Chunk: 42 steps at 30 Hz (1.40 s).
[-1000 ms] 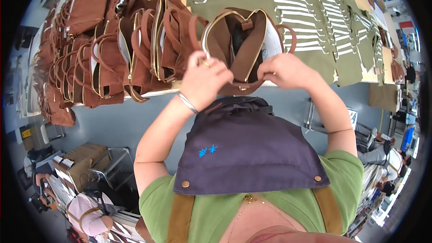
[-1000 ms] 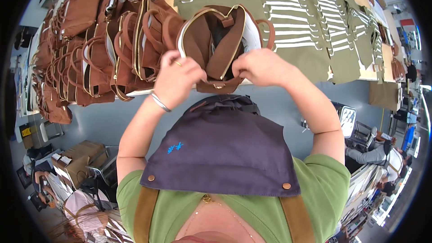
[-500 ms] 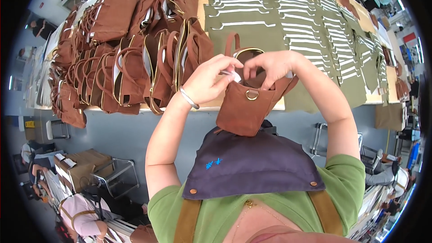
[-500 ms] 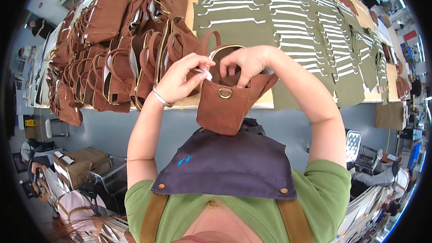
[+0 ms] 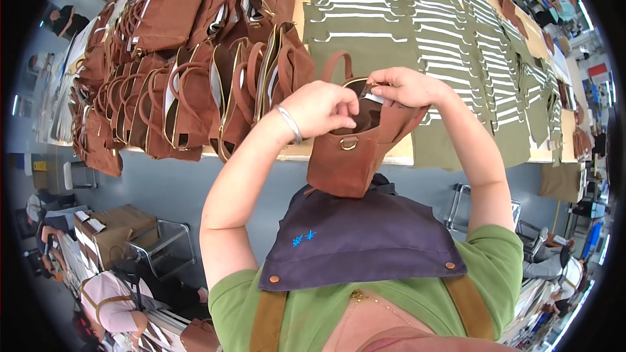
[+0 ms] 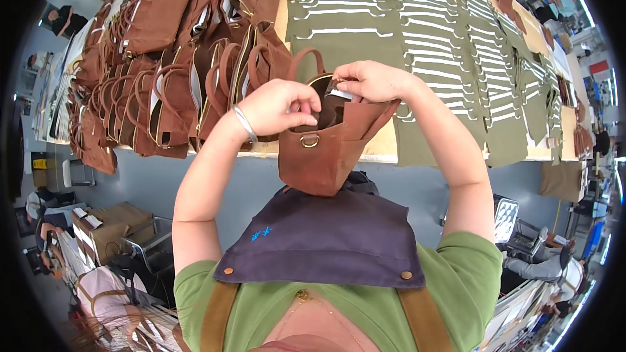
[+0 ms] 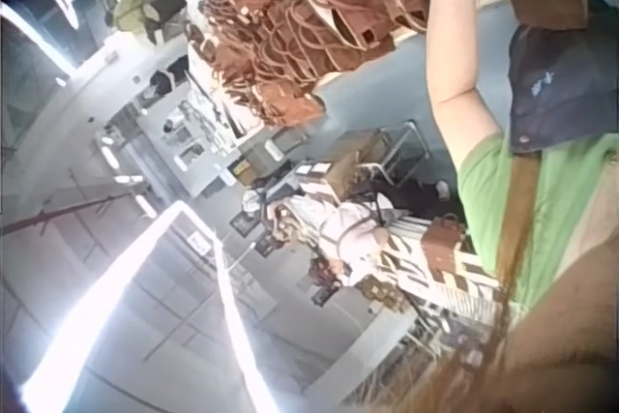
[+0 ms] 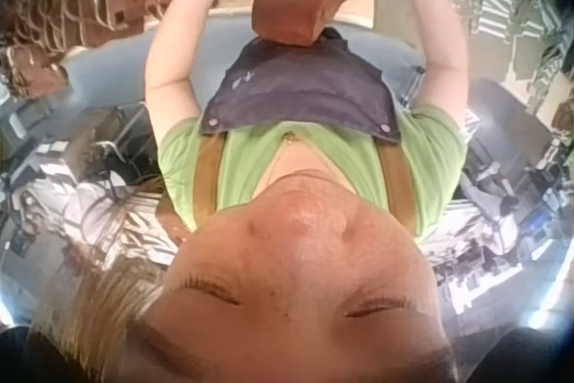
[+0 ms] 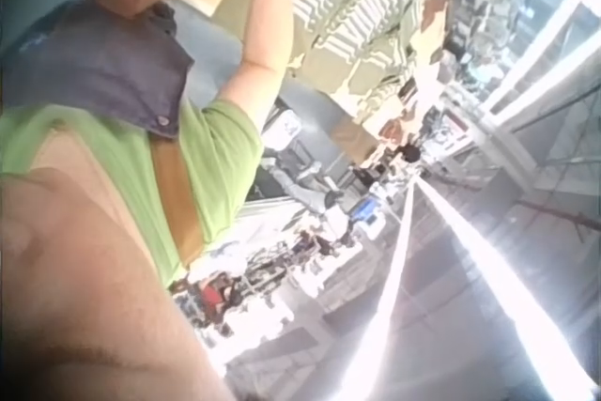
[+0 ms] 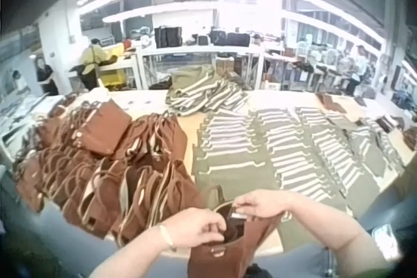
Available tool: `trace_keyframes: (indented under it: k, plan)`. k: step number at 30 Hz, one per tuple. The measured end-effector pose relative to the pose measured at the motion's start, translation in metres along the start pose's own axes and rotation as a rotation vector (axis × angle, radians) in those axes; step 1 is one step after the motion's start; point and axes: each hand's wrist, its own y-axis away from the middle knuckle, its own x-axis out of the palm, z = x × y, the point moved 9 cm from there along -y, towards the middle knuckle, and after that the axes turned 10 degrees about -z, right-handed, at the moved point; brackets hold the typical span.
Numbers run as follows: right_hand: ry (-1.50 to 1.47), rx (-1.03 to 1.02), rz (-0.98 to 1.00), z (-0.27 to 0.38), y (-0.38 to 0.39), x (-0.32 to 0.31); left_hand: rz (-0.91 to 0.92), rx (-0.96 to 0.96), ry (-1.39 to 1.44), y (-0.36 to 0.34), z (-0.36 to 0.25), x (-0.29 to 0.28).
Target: Inspecting leather bags for quality and preparing them for shipment.
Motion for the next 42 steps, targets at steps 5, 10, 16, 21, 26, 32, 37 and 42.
trace_keyframes:
  k: [5, 10, 16, 21, 26, 32, 37, 42]
  plan:
    - [0.068, -0.319, -0.075, 0.019, 0.01, 0.003, 0.219, -0.044, 0.623, 0.004, 0.008, -0.013]
    - [0.097, -0.156, -0.338, 0.01, 0.015, -0.013, 0.238, -0.128, 0.547, 0.01, 0.019, -0.01]
    - [0.144, -0.078, -0.49, 0.006, 0.025, -0.022, 0.119, 0.041, 0.003, 0.018, 0.002, -0.014]
    - [0.068, -0.053, -0.553, -0.003, 0.027, -0.018, -0.059, 0.013, -0.385, 0.027, -0.009, 0.0]
    - [-0.155, 0.046, -0.311, 0.007, 0.021, 0.003, -0.476, 0.383, -0.741, 0.04, -0.083, 0.025]
    - [-0.256, 0.009, -0.333, 0.013, 0.003, 0.001, -0.358, 0.321, -0.338, 0.039, -0.065, 0.067]
    - [0.076, -0.116, -0.586, -0.016, -0.026, -0.026, -0.27, 0.407, -0.23, 0.053, -0.076, 0.091]
    - [-0.121, -0.122, -0.13, 0.009, 0.003, -0.002, -0.477, 0.33, -0.235, 0.051, -0.069, 0.046]
